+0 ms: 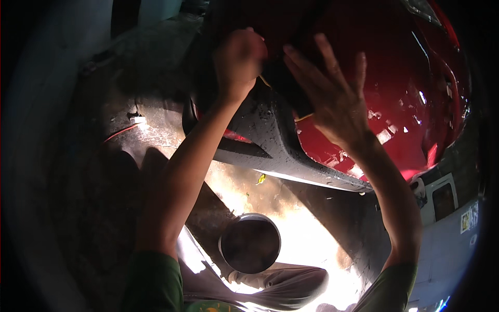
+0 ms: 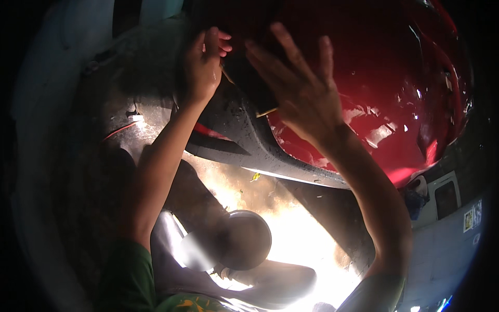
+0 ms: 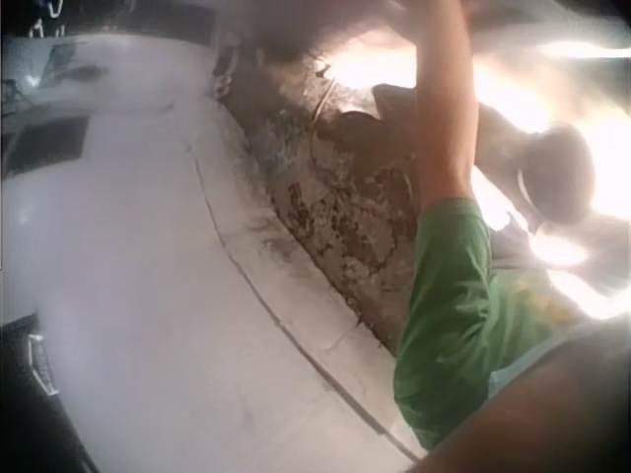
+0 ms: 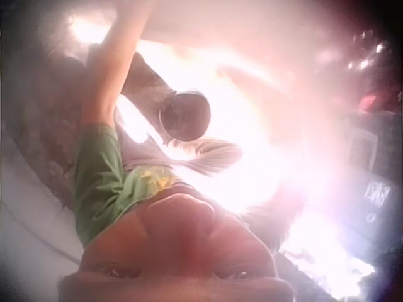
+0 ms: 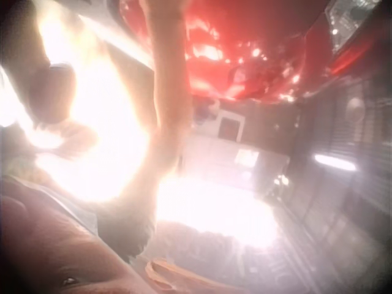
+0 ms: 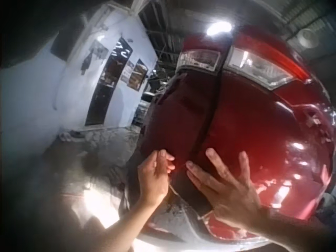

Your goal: The person sands the surface of a red car part using a sanding block and water from a bucket. They repeatedly dip the sanding block and their hands into the water to wet the surface and continue sanding.

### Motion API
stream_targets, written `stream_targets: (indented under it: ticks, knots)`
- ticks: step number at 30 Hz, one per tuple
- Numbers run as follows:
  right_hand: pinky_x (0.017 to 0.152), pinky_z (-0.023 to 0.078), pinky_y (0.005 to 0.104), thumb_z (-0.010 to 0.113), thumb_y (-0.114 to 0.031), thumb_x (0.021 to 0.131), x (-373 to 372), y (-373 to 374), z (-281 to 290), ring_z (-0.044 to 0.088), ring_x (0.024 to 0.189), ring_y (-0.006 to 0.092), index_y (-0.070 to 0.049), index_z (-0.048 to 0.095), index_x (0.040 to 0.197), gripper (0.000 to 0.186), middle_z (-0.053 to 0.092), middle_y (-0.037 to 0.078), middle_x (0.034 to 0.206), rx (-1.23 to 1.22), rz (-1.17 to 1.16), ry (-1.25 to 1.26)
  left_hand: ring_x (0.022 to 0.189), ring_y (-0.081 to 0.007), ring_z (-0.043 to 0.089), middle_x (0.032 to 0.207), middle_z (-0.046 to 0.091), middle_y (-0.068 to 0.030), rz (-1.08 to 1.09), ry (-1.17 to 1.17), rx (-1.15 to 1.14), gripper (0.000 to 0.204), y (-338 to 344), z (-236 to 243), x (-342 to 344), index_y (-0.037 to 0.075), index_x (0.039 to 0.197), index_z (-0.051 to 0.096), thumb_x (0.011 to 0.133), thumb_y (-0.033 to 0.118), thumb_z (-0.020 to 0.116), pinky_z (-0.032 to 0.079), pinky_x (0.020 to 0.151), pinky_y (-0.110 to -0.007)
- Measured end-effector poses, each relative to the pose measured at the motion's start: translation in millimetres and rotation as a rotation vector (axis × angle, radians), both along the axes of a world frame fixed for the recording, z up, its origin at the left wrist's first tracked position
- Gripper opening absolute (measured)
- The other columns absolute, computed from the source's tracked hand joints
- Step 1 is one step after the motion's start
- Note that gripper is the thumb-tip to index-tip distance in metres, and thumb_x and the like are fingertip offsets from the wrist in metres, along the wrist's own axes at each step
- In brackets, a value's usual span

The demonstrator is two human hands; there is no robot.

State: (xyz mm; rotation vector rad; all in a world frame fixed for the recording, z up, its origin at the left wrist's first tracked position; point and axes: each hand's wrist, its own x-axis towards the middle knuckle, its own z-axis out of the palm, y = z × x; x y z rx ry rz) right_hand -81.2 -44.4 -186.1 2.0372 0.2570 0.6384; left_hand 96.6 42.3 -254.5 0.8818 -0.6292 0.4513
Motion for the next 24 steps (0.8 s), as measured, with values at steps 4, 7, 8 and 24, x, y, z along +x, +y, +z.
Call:
stream_targets:
  ticks: [4,7,8,24]
  knots:
    - [0.116,0.007,0.0706,0.069,-0.040,0.076,-9.2,-8.0,-6.9,0.015,0.153,0.0208,-0.023,0.050,0.146,0.074,0.032,-0.007,0.160,-0.012,-0.019,0.046,0.057,-0.0085,0.060,0.067,0.066,-0.0058,-0.018,0.011,0.039,0.031,3.0,-3.2,-3.5,0.003,0.087,0.067,0.104,0.024,0.052,0.046,0.048,-0.025]
    - [0.115,0.010,0.0699,0.067,-0.038,0.079,-6.1,-3.7,1.1,0.016,0.153,0.0209,-0.023,0.049,0.146,0.072,0.033,-0.006,0.160,-0.032,-0.010,0.052,0.054,-0.0085,0.059,0.066,0.066,-0.0058,-0.057,0.061,-0.002,0.031,3.4,-2.5,-2.3,0.003,0.086,0.066,0.104,0.023,0.052,0.045,0.048,-0.025]
    - [0.115,0.010,0.0703,0.067,-0.037,0.079,-1.9,1.6,-0.7,0.016,0.153,0.0211,-0.023,0.049,0.146,0.070,0.032,-0.007,0.160,0.008,-0.017,0.020,0.054,-0.0085,0.059,0.066,0.066,-0.0058,-0.066,0.060,-0.007,0.031,2.6,-2.5,-2.5,0.003,0.086,0.066,0.104,0.023,0.052,0.045,0.048,-0.025]
    - [0.114,0.016,0.0650,0.064,-0.041,0.091,-30.7,-17.1,-4.6,0.037,0.144,0.0268,-0.022,0.061,0.135,0.049,0.052,-0.004,0.147,0.135,0.049,-0.209,0.052,-0.0195,0.062,0.065,0.064,-0.0078,0.203,-0.141,0.086,0.026,-10.3,-8.6,-6.0,0.006,0.075,0.062,0.099,0.017,0.060,0.047,0.050,-0.033]
